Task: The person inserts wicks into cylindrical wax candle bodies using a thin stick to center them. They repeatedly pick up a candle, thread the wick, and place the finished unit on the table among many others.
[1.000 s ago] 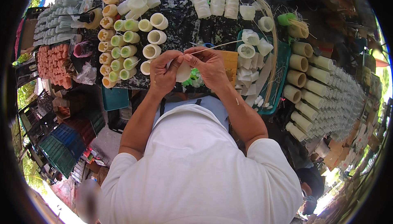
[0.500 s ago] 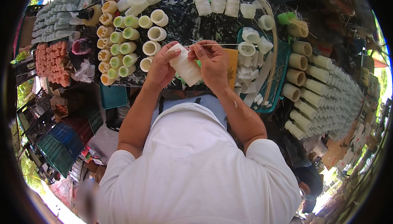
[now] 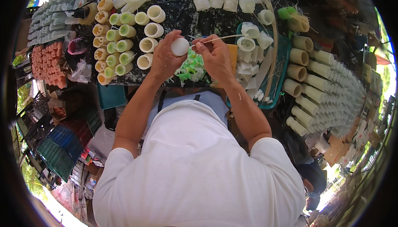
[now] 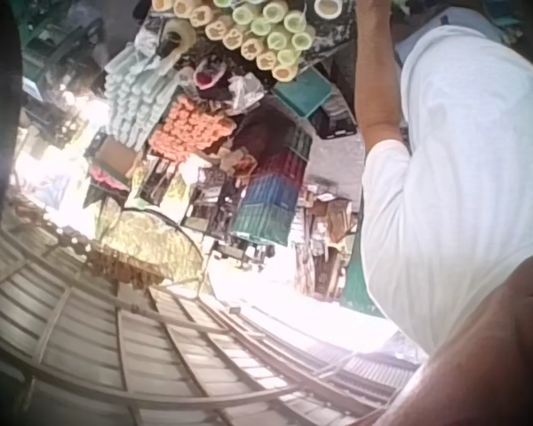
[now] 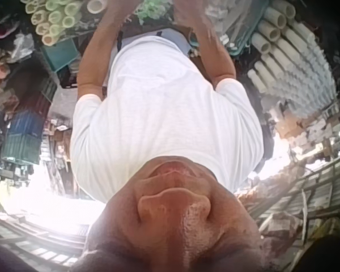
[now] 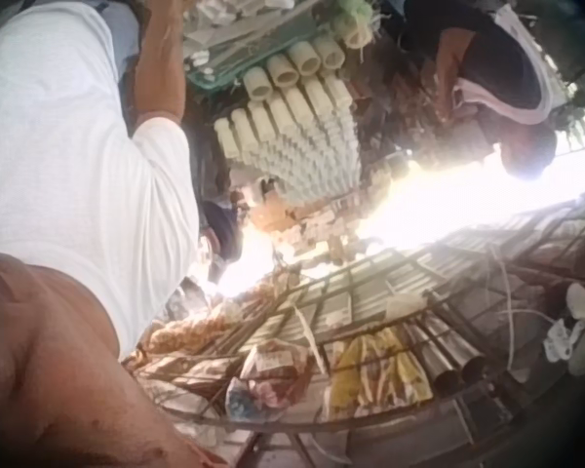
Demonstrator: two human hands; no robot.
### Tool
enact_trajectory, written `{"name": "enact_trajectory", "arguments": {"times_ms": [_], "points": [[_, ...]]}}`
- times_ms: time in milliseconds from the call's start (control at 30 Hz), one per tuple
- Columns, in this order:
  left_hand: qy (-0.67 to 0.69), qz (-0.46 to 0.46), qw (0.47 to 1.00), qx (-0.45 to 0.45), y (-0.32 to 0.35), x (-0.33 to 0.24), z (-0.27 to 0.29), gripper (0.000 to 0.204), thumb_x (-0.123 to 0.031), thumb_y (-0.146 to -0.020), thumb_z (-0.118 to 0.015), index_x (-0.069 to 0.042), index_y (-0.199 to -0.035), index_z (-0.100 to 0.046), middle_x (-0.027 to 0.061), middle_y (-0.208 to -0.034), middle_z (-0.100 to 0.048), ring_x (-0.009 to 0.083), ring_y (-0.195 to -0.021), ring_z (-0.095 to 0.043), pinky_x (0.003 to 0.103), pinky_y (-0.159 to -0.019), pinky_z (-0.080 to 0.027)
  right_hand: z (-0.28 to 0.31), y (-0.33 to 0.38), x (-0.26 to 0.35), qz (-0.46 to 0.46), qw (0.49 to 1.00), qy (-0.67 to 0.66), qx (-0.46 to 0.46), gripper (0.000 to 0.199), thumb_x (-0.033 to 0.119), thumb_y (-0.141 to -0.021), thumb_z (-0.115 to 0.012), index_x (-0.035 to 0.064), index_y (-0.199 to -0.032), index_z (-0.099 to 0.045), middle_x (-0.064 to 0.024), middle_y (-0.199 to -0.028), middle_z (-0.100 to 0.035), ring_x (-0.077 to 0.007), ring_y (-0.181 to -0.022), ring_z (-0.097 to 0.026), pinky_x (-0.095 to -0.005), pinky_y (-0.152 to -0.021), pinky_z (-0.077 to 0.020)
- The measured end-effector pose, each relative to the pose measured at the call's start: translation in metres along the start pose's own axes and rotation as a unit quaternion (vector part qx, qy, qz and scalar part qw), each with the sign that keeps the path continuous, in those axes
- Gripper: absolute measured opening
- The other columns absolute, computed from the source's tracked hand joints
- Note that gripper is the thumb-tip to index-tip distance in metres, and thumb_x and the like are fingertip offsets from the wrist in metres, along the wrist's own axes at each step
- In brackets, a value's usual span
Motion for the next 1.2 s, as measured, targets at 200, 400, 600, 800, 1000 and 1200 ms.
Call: {"name": "enact_trajectory", "arguments": {"times_ms": [200, 400, 600, 800, 1000, 1200], "points": [[-0.019, -0.069, 0.996, 0.059, -0.02, 0.068, -0.053, 0.08, -0.007, -0.074, -0.084, -0.011, -0.146, -0.05, 0.011, -0.117, -0.072, 0.035, -0.109, -0.067, 0.044, -0.099, -0.05, 0.022, -0.043, -0.078, -0.072, 0.987, 0.133, 0.045, 0.018, 0.013, -0.101, -0.068, -0.0006, -0.113, -0.068, -0.006, -0.095, -0.074, -0.0111, -0.084, -0.067, -0.0277, -0.076, -0.0534], [-0.092, -0.103, 0.99, -0.013, -0.009, 0.08, -0.056, 0.082, -0.01, -0.075, -0.084, -0.007, -0.148, -0.048, 0.0127, -0.116, -0.072, 0.0305, -0.114, -0.067, 0.046, -0.111, -0.042, 0.024, -0.045, -0.097, -0.031, 0.964, 0.264, 0.013, 0.022, 0.02, -0.101, -0.068, 0.0011, -0.111, -0.073, -0.0062, -0.084, -0.07, -0.0126, -0.076, -0.062, -0.0321, -0.07, -0.0497], [-0.151, -0.297, 0.936, 0.109, -0.009, 0.026, -0.055, 0.047, -0.003, -0.084, -0.072, -0.003, -0.131, -0.064, 0.0123, -0.108, -0.073, 0.0256, -0.113, -0.068, 0.046, -0.117, -0.038, 0.015, -0.023, -0.055, 0.005, 0.963, 0.258, 0.075, 0.025, 0.024, -0.1, -0.067, 0.0008, -0.1, -0.076, -0.016, -0.086, -0.071, -0.0311, -0.078, -0.067, -0.0419, -0.073, -0.0513], [-0.036, -0.128, 0.991, 0.012, -0.029, 0.011, -0.03, 0.025, -0.001, -0.097, -0.067, -0.004, -0.122, -0.067, 0.0093, -0.09, -0.074, 0.0243, -0.081, -0.072, 0.037, -0.074, -0.057, 0.051, -0.07, -0.11, 0.21, 0.818, 0.535, -0.021, 0.019, 0.021, -0.09, -0.075, 0.0026, -0.094, -0.075, -0.015, -0.104, -0.068, -0.036, -0.1, -0.066, -0.0465, -0.083, -0.0534], [0.158, 0.077, 0.983, -0.045, -0.021, 0.008, -0.023, 0.03, -0.005, -0.1, -0.067, -0.003, -0.129, -0.068, 0.0077, -0.091, -0.071, 0.0125, -0.074, -0.066, 0.028, -0.068, -0.054, 0.052, -0.094, -0.147, 0.164, 0.749, 0.639, 0.066, 0.03, 0.023, -0.08, -0.084, 0.0001, -0.097, -0.073, -0.0147, -0.115, -0.064, -0.0342, -0.104, -0.064, -0.046, -0.083, -0.0534], [0.385, 0.246, 0.888, -0.042, -0.008, 0.024, -0.031, 0.035, -0.004, -0.101, -0.061, 0.002, -0.135, -0.066, 0.0055, -0.094, -0.068, 0.0101, -0.078, -0.064, 0.026, -0.07, -0.057, 0.06, -0.056, -0.091, -0.077, 0.963, 0.251, 0.052, 0.037, 0.032, -0.084, -0.087, 0.0022, -0.098, -0.07, -0.0044, -0.091, -0.066, -0.0144, -0.075, -0.062, -0.0278, -0.067, -0.0475]]}}
Point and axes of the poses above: each hand's wrist, its own y-axis away from the middle knuckle, its own z-axis out of the back of the hand, x = y × z, the point moved 7 cm from there along -y, towards the middle knuckle
